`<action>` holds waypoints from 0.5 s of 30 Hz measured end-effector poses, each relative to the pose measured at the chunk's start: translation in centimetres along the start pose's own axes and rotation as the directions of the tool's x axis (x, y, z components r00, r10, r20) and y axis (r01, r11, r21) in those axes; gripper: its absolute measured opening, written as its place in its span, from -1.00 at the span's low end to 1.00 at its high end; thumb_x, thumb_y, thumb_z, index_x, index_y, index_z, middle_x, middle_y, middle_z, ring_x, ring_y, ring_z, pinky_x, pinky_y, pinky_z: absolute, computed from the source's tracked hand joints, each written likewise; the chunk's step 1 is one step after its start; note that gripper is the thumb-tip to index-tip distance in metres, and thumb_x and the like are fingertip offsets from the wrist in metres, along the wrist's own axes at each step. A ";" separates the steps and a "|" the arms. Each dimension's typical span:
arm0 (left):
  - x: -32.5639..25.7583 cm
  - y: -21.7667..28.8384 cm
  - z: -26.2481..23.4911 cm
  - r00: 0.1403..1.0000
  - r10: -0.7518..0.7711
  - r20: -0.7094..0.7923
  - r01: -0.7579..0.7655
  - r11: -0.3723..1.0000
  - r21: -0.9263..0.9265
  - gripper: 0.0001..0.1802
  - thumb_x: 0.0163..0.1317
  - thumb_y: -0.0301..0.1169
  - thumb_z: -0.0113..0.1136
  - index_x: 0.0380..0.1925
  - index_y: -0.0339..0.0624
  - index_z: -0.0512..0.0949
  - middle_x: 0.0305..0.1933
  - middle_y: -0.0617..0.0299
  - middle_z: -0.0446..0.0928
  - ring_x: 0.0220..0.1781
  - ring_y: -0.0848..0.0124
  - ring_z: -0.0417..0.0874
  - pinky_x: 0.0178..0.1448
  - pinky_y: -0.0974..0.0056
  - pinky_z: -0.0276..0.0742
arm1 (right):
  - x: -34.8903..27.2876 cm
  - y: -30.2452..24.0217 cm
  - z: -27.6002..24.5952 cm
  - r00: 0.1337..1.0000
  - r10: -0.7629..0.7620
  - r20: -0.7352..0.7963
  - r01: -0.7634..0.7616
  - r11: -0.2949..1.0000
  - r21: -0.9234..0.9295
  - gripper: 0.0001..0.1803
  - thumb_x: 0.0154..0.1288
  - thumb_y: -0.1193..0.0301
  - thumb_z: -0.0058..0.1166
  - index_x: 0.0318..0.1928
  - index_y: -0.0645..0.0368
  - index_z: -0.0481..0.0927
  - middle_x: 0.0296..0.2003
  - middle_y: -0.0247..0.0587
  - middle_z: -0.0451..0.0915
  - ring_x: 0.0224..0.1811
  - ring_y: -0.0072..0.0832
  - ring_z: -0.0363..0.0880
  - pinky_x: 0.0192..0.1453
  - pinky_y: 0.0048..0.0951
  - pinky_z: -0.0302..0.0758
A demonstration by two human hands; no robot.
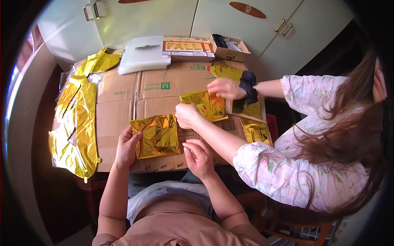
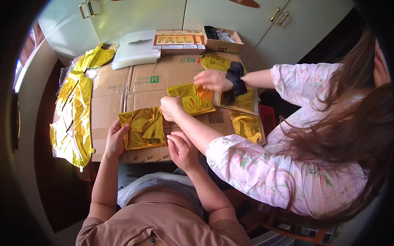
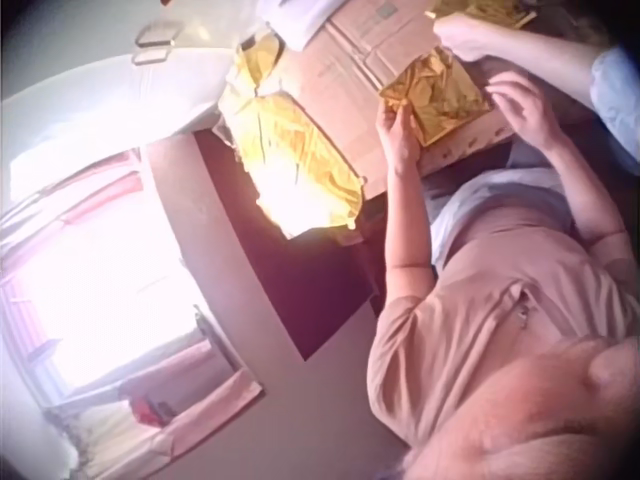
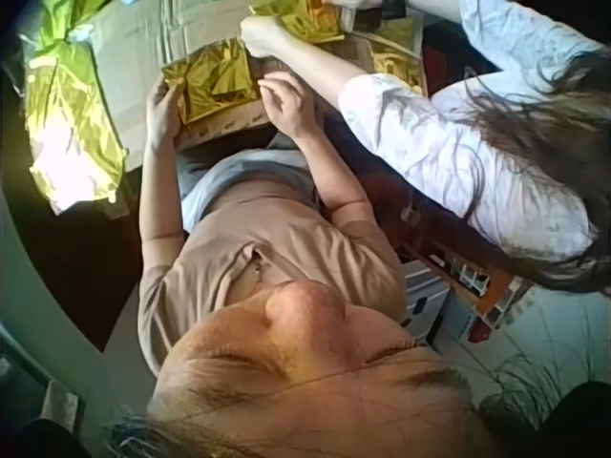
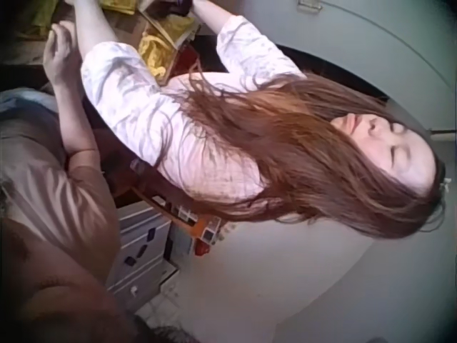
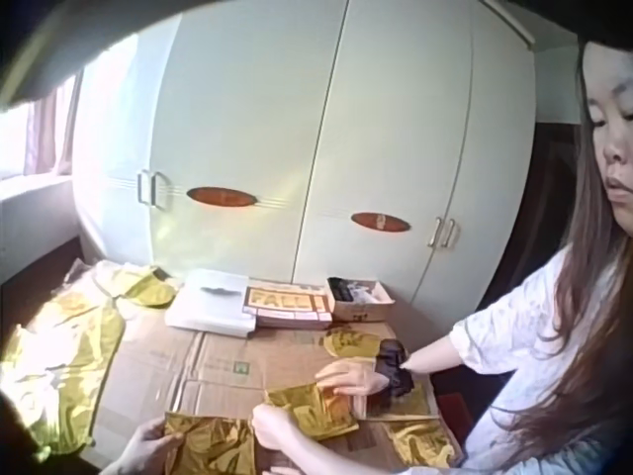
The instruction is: Folding and stacking gold-colored square sheets of paper on a cardboard work surface.
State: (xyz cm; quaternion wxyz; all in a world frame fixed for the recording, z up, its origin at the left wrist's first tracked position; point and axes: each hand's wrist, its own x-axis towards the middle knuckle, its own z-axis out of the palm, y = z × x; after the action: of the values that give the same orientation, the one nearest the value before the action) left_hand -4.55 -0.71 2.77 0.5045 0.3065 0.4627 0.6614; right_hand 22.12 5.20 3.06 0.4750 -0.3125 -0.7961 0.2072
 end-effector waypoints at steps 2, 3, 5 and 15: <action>0.0 0.2 0.2 1.000 -0.011 0.003 0.011 1.000 -0.020 -0.74 0.51 -0.50 0.13 0.13 -0.33 0.55 0.01 0.23 0.69 -0.02 0.53 0.66 0.12 0.38 0.59 | 0.0 -0.3 -0.5 1.000 0.025 -0.007 -0.025 0.998 0.057 -0.86 0.31 0.61 0.24 -0.13 0.26 0.71 -0.13 -0.08 0.69 -0.14 -0.22 0.73 -0.02 -0.31 0.66; 0.0 0.2 0.2 1.000 -0.016 -0.001 0.016 1.000 -0.019 -0.74 0.51 -0.50 0.13 0.13 -0.33 0.55 0.01 0.23 0.69 -0.03 0.54 0.65 0.11 0.38 0.59 | 0.0 -0.6 -1.0 1.000 0.020 -0.007 -0.020 0.999 0.050 -0.86 0.31 0.61 0.24 -0.13 0.26 0.71 -0.13 -0.07 0.69 -0.14 -0.22 0.73 -0.02 -0.32 0.66; -0.1 0.3 0.3 1.000 -0.026 -0.008 0.025 1.000 -0.017 -0.74 0.51 -0.50 0.13 0.13 -0.32 0.55 0.00 0.24 0.69 -0.04 0.54 0.65 0.10 0.39 0.59 | -0.3 -0.7 -1.5 1.000 0.020 -0.001 -0.020 0.999 0.035 -0.86 0.31 0.61 0.24 -0.12 0.27 0.71 -0.13 -0.07 0.69 -0.14 -0.22 0.73 -0.02 -0.33 0.66; 0.4 0.1 0.9 0.993 -0.005 -0.121 0.013 0.998 0.068 -0.80 0.50 -0.50 0.13 0.06 -0.29 0.54 -0.13 0.30 0.65 -0.17 0.60 0.60 -0.10 0.44 0.56 | -1.7 -1.2 -3.0 0.999 0.015 0.052 -0.014 1.000 -0.020 -0.84 0.30 0.59 0.26 -0.11 0.26 0.72 -0.11 -0.05 0.69 -0.11 -0.20 0.74 -0.01 -0.31 0.68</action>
State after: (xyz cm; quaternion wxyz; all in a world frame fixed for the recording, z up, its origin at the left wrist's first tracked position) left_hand -3.92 -0.11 3.17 0.4678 0.2809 0.5162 0.6602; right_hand 24.98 3.27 4.12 0.4494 -0.3173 -0.8080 0.2110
